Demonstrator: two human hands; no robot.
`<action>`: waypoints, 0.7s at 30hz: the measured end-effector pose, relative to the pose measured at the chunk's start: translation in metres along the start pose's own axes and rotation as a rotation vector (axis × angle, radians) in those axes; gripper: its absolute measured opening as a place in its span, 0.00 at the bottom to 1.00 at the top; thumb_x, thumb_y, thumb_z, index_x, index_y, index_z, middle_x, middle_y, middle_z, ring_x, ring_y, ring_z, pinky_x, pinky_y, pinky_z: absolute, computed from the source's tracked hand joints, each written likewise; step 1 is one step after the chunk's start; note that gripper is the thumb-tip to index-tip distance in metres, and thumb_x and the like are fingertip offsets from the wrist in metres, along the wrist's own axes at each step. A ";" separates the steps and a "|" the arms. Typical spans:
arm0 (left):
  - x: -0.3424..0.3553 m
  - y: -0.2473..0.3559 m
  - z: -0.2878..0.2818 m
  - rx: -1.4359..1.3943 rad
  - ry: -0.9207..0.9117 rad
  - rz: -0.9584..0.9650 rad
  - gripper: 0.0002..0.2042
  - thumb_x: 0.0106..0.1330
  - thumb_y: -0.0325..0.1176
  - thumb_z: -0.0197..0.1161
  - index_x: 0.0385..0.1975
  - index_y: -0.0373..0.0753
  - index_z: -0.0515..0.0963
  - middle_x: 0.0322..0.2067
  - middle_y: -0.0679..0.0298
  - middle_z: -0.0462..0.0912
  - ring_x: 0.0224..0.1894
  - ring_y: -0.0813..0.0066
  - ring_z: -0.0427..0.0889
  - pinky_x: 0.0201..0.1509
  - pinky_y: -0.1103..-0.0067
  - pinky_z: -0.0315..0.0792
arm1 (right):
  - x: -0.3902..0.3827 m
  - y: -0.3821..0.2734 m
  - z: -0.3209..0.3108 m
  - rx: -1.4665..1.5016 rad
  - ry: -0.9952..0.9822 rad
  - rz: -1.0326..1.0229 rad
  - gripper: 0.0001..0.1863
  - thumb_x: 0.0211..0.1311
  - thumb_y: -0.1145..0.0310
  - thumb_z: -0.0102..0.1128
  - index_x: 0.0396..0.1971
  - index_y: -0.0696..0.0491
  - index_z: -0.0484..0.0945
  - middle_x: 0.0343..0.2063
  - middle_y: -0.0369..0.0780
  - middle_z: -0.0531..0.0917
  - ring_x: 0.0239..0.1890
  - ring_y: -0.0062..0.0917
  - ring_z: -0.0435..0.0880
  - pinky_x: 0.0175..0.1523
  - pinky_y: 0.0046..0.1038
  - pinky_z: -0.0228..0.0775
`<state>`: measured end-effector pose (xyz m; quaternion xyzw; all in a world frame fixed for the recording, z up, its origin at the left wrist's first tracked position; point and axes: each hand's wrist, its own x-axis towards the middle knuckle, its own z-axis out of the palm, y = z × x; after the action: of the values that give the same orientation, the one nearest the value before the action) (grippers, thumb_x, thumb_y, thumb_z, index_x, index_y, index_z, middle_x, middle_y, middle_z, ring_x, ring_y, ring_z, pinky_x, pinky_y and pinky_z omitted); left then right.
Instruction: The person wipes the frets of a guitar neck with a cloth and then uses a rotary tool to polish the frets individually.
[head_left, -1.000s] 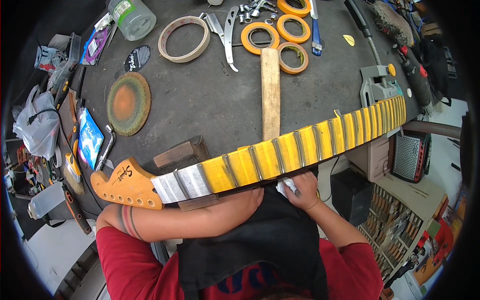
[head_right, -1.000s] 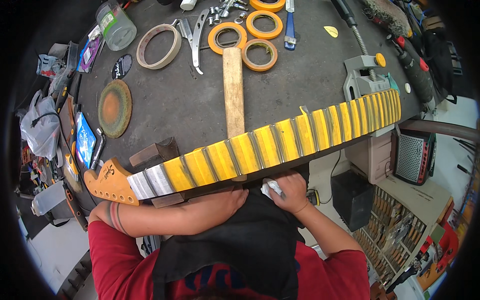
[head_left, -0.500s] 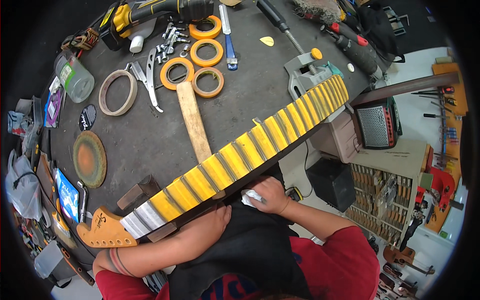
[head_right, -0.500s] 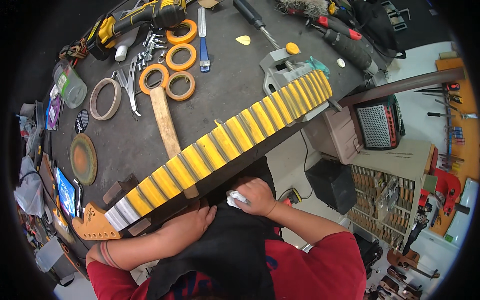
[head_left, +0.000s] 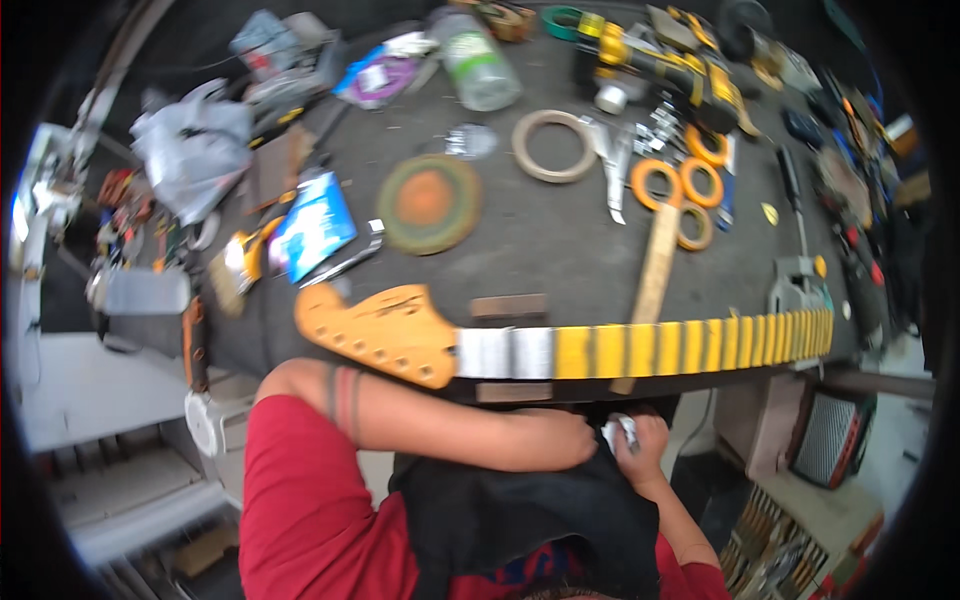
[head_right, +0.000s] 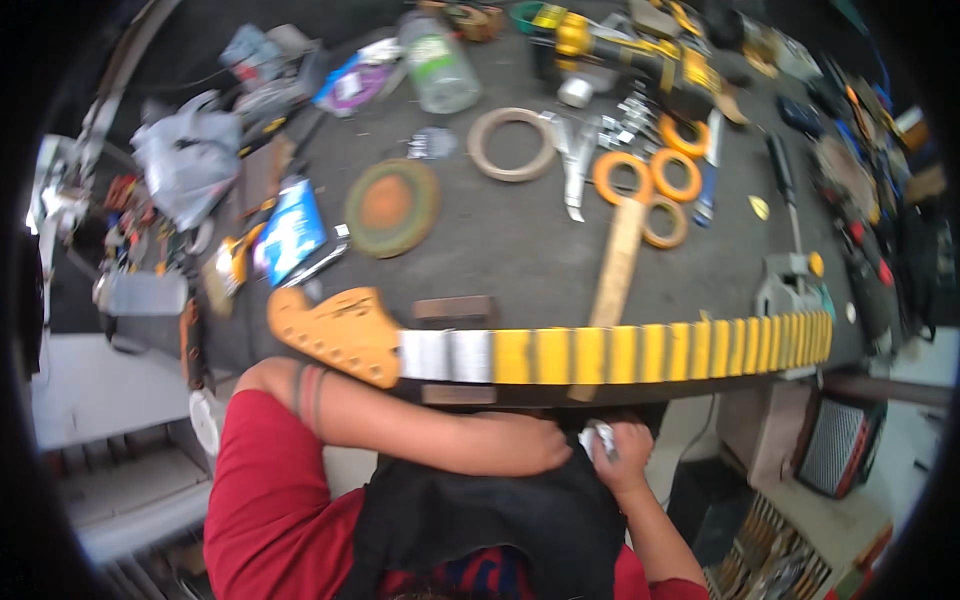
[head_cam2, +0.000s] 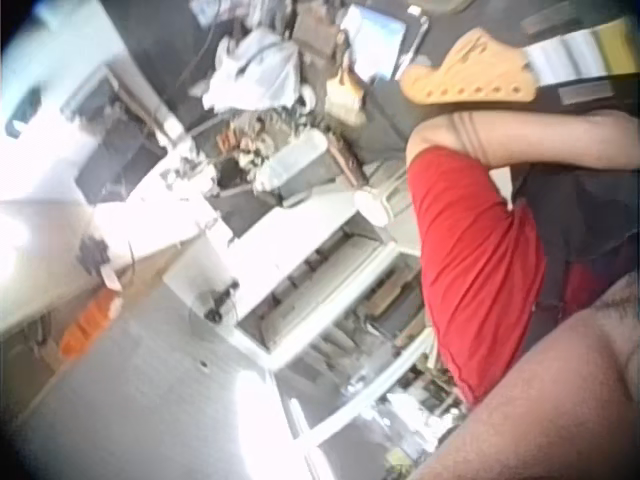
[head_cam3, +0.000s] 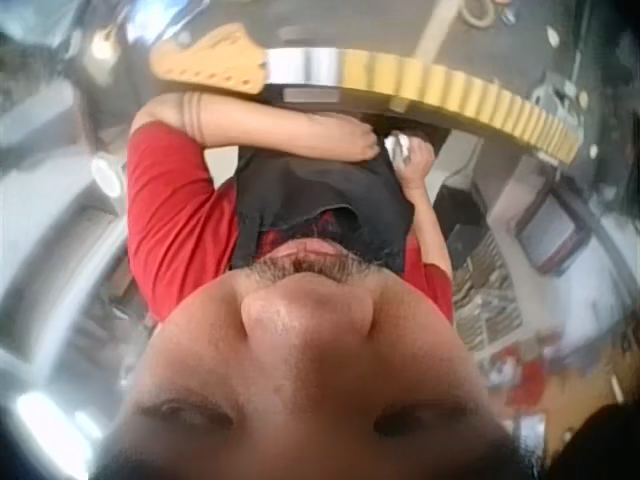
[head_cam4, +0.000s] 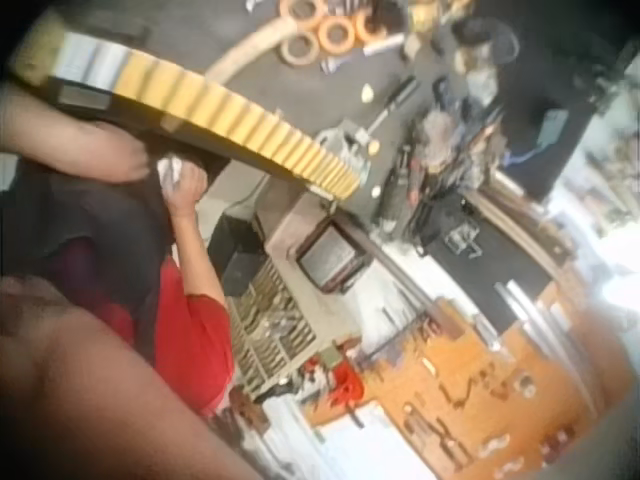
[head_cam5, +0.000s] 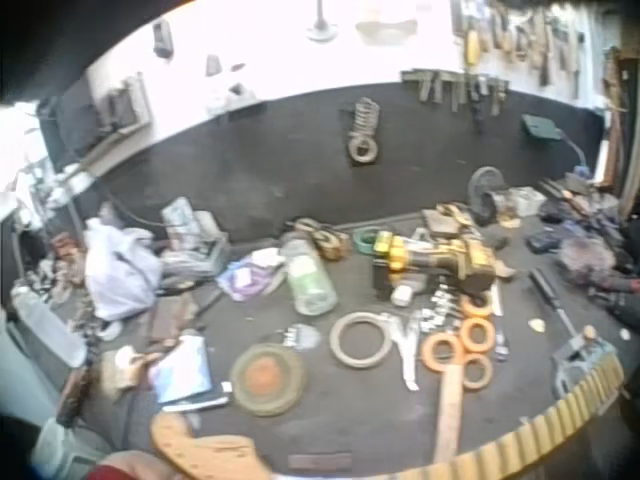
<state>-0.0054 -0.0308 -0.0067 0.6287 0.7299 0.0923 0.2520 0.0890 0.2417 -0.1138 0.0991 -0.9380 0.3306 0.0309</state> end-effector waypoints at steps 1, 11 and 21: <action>-0.002 0.000 -0.017 -0.093 0.083 0.051 0.14 0.77 0.34 0.61 0.55 0.35 0.82 0.44 0.54 0.89 0.51 0.56 0.92 0.57 0.62 0.85 | 0.000 0.003 0.000 -0.065 -0.013 -0.030 0.12 0.57 0.68 0.77 0.39 0.51 0.84 0.33 0.47 0.85 0.36 0.51 0.84 0.43 0.50 0.72; -0.102 0.062 -0.204 -1.240 1.131 0.983 0.13 0.75 0.24 0.64 0.57 0.35 0.86 0.45 0.55 0.85 0.42 0.61 0.84 0.46 0.69 0.76 | 0.018 -0.013 0.003 0.017 -0.068 -0.036 0.10 0.74 0.62 0.70 0.42 0.54 0.90 0.33 0.52 0.88 0.38 0.56 0.87 0.46 0.53 0.77; -0.142 0.102 -0.194 -1.087 1.220 1.209 0.13 0.82 0.27 0.64 0.62 0.32 0.85 0.39 0.58 0.85 0.35 0.68 0.81 0.39 0.73 0.73 | 0.013 -0.004 0.015 -0.044 -0.002 -0.044 0.12 0.68 0.66 0.75 0.36 0.55 0.80 0.29 0.51 0.82 0.35 0.55 0.83 0.42 0.54 0.72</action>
<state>0.0007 -0.1130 0.2415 0.5386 0.1531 0.8286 -0.0007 0.0777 0.2269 -0.1212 0.1192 -0.9427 0.3090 0.0392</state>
